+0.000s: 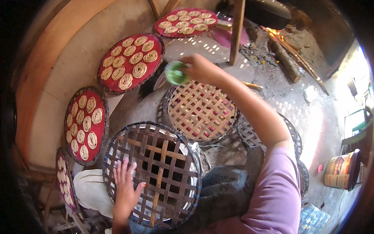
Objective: The person places small colorful plastic cups into pre-formed dough coils arranged on red mats inside woven trays. They then use a wooden extruder to form additional dough coils and place them onto the mats. The person covers the completed tray with a pink cloth.
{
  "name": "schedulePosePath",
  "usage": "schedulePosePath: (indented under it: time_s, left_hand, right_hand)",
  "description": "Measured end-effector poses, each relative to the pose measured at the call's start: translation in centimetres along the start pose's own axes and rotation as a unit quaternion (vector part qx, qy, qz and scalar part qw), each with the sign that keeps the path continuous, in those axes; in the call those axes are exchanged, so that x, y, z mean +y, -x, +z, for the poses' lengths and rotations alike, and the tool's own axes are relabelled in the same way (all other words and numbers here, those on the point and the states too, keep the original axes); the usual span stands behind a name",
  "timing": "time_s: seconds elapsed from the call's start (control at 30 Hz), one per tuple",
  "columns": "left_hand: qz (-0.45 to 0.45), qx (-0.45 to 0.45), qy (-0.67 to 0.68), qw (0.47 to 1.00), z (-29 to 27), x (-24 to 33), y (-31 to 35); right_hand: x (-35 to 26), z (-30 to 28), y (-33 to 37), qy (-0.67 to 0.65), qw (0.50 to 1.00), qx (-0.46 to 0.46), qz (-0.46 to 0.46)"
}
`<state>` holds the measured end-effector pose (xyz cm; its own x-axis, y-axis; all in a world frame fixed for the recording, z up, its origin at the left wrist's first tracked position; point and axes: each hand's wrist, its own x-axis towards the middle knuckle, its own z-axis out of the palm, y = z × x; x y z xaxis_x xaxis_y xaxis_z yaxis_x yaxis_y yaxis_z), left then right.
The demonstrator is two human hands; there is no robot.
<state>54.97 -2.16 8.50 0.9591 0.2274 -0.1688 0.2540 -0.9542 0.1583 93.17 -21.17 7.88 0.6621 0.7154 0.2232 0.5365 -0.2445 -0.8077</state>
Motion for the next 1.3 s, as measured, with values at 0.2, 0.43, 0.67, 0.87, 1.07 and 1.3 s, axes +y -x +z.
schedulePosePath:
  time_s: [0.2,0.43,0.67,0.87,1.07,1.3]
  left_hand:
    - [0.014,0.058,0.011,0.998,1.4,-0.8,0.4]
    - [0.018,0.076,0.012,0.997,1.7,-1.0,0.8]
    - [0.056,0.244,0.253,0.935,0.8,-1.6,0.9]
    - [0.091,0.308,0.248,0.914,0.2,0.1,4.4]
    - [0.046,0.272,0.311,0.91,2.2,0.4,5.8]
    - [0.015,0.274,0.314,0.909,2.0,0.6,5.5]
  right_hand:
    - [16.0,10.0,11.4,0.068,0.929,-0.311,0.191]
    - [15.2,11.5,12.5,-0.157,0.904,-0.262,0.298]
    - [-3.0,5.6,3.3,-0.152,0.974,-0.168,0.013]
    - [-16.3,14.6,6.3,-0.142,0.869,-0.473,0.015]
    - [-6.0,15.5,-6.8,-0.307,0.922,-0.189,0.138]
    - [8.7,15.2,-11.9,-0.524,0.767,0.16,0.334]
